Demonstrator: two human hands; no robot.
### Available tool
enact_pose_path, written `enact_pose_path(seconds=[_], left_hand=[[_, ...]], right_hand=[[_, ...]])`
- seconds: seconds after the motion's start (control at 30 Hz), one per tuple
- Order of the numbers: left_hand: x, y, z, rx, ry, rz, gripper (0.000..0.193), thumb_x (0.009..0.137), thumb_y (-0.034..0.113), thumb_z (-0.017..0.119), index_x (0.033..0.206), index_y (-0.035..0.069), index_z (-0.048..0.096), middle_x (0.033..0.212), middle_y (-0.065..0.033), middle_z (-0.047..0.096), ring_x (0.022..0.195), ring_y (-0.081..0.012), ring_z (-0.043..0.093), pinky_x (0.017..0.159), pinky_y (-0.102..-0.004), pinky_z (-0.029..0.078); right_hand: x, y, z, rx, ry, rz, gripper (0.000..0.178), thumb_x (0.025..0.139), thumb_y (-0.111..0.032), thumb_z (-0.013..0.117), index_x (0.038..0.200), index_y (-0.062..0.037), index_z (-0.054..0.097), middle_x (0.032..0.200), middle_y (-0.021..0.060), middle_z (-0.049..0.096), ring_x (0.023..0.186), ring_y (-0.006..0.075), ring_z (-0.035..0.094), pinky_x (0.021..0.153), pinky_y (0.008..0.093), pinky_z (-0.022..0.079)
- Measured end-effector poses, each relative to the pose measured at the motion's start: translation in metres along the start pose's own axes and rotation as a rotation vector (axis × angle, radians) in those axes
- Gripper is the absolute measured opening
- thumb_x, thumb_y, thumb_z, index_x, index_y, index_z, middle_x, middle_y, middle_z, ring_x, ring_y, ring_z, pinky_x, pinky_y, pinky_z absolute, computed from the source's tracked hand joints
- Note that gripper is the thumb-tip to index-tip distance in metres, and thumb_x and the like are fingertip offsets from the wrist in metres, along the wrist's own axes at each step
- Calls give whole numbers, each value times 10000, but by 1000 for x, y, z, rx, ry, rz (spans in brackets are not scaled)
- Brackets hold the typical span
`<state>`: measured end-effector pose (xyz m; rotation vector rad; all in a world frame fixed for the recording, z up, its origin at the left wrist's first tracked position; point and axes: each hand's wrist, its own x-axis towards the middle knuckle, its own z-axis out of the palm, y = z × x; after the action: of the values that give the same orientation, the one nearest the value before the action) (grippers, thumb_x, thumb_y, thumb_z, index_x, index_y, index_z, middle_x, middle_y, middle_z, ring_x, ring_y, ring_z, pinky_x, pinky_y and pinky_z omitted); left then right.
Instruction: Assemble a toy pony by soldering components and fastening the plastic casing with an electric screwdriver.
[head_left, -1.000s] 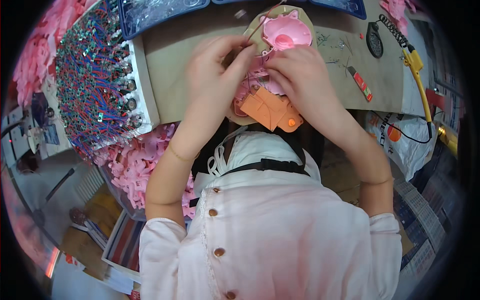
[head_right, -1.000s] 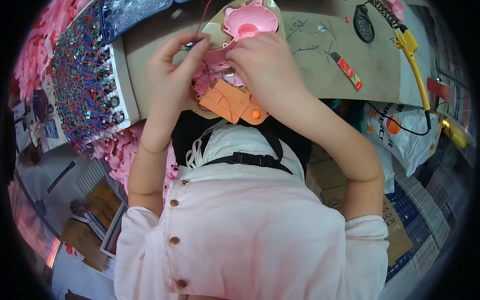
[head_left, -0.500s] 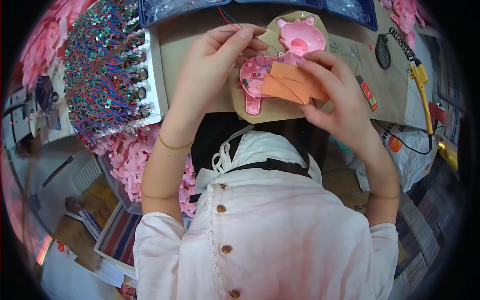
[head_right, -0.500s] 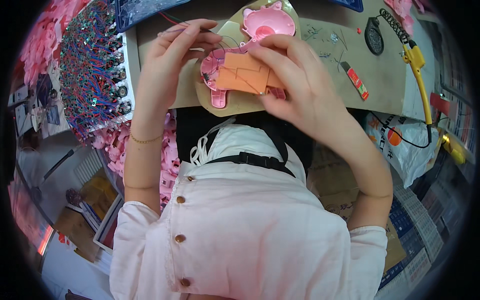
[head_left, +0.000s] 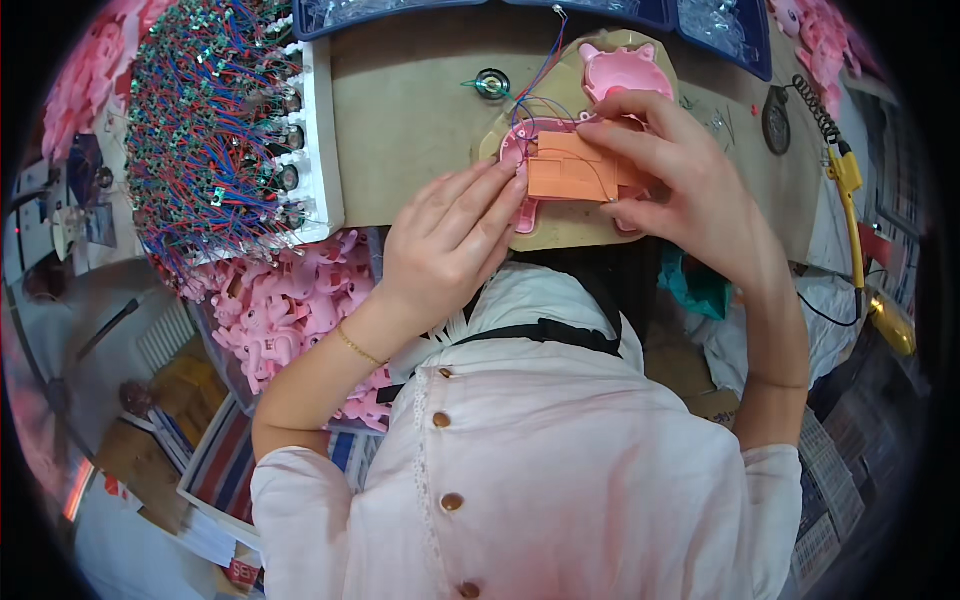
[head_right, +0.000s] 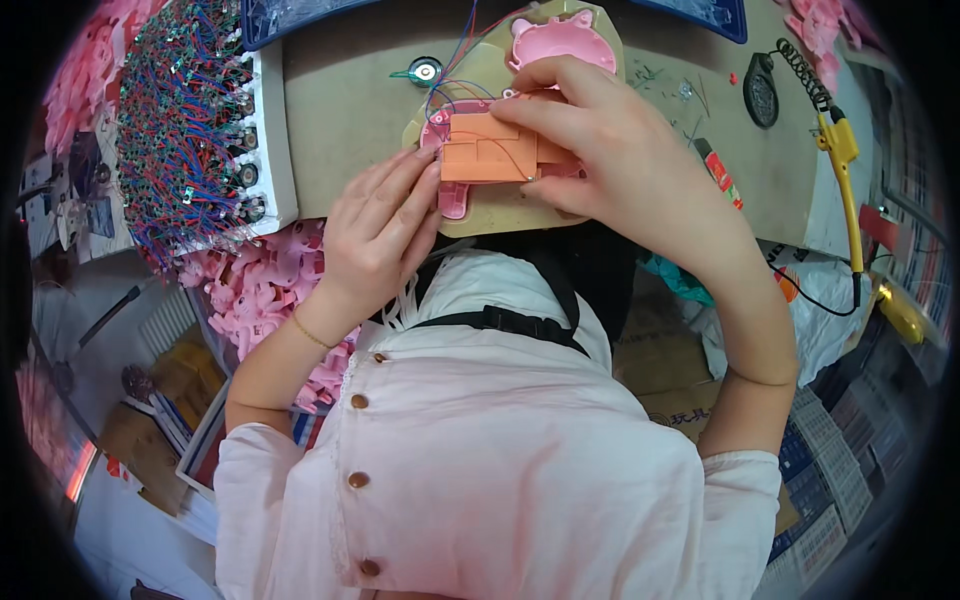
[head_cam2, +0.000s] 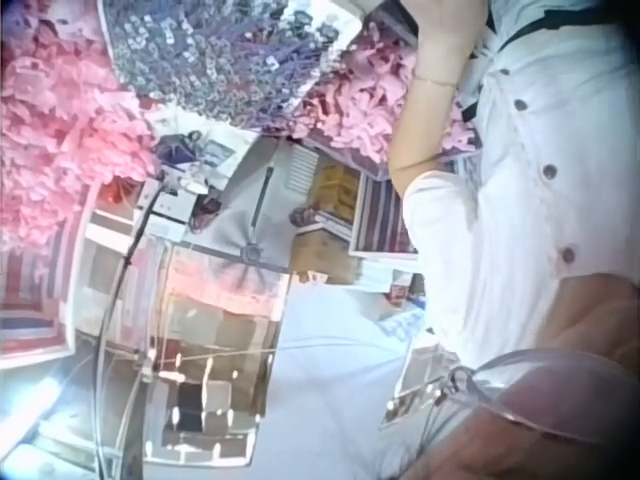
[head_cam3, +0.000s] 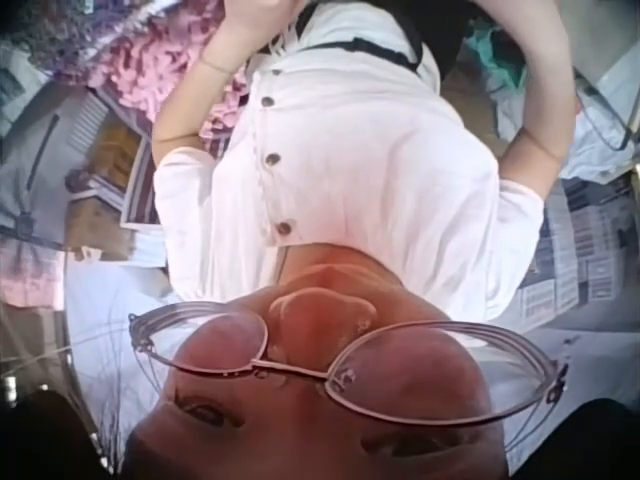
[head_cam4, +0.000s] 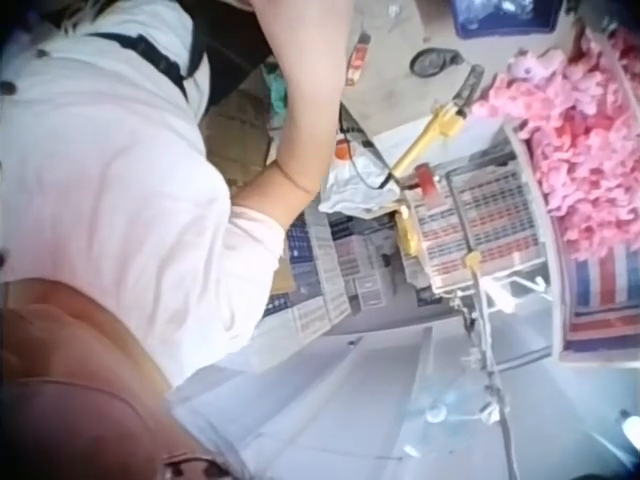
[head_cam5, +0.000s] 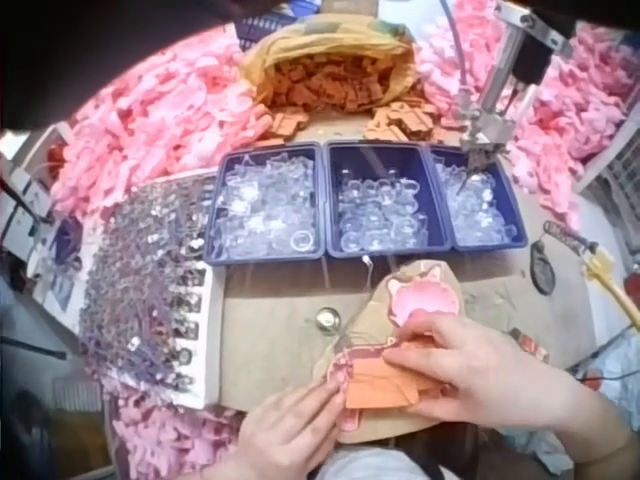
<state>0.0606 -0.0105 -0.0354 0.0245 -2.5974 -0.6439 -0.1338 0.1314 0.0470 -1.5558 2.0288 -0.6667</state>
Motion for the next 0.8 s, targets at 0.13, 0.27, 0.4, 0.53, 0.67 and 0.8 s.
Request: enact_pose_path(seconds=[0.13,0.27,0.4,0.53,0.67,0.8], left_hand=[[-2,2,3,78,-74,9,474,725,134,659,1183,71,557,1240,-67,524,1081,-197,531,890,-352,401],[3,-1,1,-25,-96,9,487,727,140,656,1196,71,545,1244,-66,515,1083,-192,520,904,-362,383],[-2,1,2,-14,-66,14,477,730,141,653,1191,69,549,1228,-66,523,1080,-202,521,894,-371,386],[3,3,-2,-25,-81,-26,449,718,140,670,1151,67,572,1200,-71,537,1059,-235,526,877,-384,394],[39,0,-26,-48,-31,-52,353,732,161,676,1081,129,632,1078,-20,601,1011,-242,531,851,-374,403],[79,8,-13,53,-155,156,330,760,200,644,1076,102,635,1079,-27,616,1019,-222,536,873,-346,392]], right_hand=[[-8,4,7,-134,40,-84,550,606,-30,696,1140,-33,565,1117,116,528,1006,286,533,851,357,450],[-3,9,4,-234,50,-119,549,607,-58,700,1140,-36,566,1101,118,538,993,294,538,843,367,449],[0,6,2,-201,-5,-141,528,617,-94,704,1124,-28,571,1091,122,542,996,296,537,845,365,445],[-11,12,12,-247,209,-168,474,626,-115,722,1072,-24,592,1040,119,550,965,283,541,832,358,440],[-30,8,-8,-341,293,32,404,629,-159,738,987,-26,608,891,100,545,854,281,527,750,367,423],[-22,9,3,-419,226,-37,399,616,-176,737,963,-24,611,840,88,528,791,277,515,715,361,415]])
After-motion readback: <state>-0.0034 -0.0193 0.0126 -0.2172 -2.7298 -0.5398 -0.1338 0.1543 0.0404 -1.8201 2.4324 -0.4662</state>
